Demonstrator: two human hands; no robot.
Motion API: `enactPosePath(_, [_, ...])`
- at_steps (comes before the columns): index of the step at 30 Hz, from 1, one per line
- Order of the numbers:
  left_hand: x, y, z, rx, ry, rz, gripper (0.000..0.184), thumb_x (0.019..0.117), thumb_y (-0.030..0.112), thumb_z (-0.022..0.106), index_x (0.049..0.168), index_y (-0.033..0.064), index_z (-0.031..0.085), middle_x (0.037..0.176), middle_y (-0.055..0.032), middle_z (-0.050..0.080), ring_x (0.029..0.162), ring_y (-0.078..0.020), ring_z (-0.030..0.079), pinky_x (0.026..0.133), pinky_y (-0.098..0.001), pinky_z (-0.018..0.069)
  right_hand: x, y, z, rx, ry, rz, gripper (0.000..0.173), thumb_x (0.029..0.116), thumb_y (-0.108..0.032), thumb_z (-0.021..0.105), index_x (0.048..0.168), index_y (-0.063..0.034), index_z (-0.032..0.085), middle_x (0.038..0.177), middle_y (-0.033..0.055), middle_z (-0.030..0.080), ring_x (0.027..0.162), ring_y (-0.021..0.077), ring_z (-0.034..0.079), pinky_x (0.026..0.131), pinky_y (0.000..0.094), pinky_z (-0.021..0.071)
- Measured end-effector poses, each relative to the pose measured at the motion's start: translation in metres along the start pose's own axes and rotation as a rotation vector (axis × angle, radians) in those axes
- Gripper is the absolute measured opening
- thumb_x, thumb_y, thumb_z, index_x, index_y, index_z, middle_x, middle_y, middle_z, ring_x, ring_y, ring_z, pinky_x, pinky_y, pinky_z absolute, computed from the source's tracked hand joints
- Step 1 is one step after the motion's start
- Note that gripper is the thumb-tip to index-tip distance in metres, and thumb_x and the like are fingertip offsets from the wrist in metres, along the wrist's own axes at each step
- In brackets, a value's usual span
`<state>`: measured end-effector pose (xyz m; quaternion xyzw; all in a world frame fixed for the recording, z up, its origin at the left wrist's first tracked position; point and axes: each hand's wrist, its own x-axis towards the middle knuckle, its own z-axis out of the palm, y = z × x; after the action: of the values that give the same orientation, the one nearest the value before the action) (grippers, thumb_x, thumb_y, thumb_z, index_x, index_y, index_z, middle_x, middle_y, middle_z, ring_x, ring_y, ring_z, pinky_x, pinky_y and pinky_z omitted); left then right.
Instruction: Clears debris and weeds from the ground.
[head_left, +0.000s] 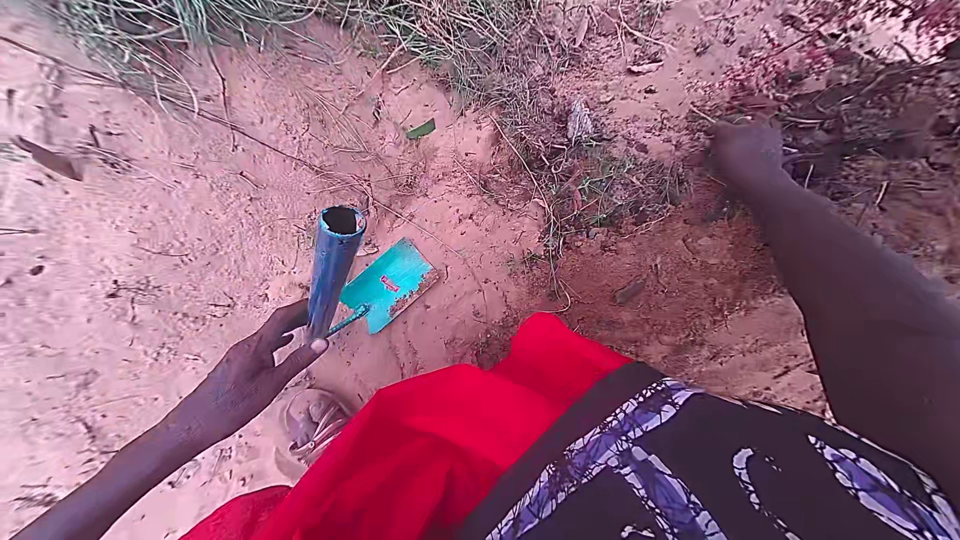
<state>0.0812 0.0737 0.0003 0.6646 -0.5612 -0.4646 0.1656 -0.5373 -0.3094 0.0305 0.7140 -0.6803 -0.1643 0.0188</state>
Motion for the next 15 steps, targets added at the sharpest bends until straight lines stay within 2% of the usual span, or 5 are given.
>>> enactPosePath(3, [0.005,0.0,0.002,-0.026,0.017,-0.005,0.065,0.0974,0.051,0.054,0.145,0.006,0.05,0.133,-0.0119,0.064,0.124,-0.017,0.062,0.103,-0.0413,0.0515,0.004,-0.01,0.011,-0.124,-0.017,-0.007,0.023,0.0972,-0.012,0.064,0.114,0.002,0.071,0.128,0.029,0.064,0.137,0.0535,0.044,0.109,0.0746,0.0309])
enactPosePath(5, [0.007,0.005,0.007,-0.02,0.019,-0.016,0.068,0.0968,0.053,0.053,0.144,0.0042,0.05,0.134,-0.0147,0.063,0.121,-0.0174,0.064,0.102,-0.04,0.0528,0.014,-0.021,0.012,-0.098,-0.06,0.163,0.036,0.0947,-0.025,0.067,0.113,0.0056,0.07,0.135,0.033,0.06,0.142,0.0544,0.039,0.112,0.0769,0.0254])
enactPosePath(9, [0.009,0.008,0.009,0.002,0.007,-0.043,0.069,0.0975,0.053,0.051,0.143,0.0023,0.05,0.134,-0.0174,0.063,0.118,-0.019,0.066,0.099,-0.0402,0.054,-0.01,-0.079,-0.05,0.078,-0.299,0.415,0.058,0.0937,-0.024,0.068,0.135,0.0138,0.055,0.162,0.0326,0.028,0.154,0.0464,0.023,0.117,0.068,0.0277])
enactPosePath(11, [0.011,0.007,0.009,0.007,0.024,-0.022,0.067,0.0988,0.055,0.05,0.14,0.0022,0.052,0.131,-0.0154,0.064,0.113,-0.0147,0.067,0.095,-0.0364,0.0553,-0.021,-0.093,-0.062,0.052,-0.286,0.393,0.053,0.0931,-0.016,0.067,0.134,0.0154,0.055,0.158,0.0328,0.035,0.15,0.0447,0.033,0.116,0.0614,0.0337])
enactPosePath(15, [0.011,0.004,0.01,0.019,0.032,-0.018,0.069,0.0986,0.059,0.048,0.139,0.0032,0.053,0.129,-0.0151,0.065,0.111,-0.0147,0.068,0.093,-0.0378,0.0559,-0.01,-0.069,-0.027,-0.189,-0.269,0.1,0.037,0.099,-0.007,0.058,0.126,0.0179,0.059,0.143,0.0373,0.051,0.144,0.0525,0.037,0.117,0.0636,0.0275])
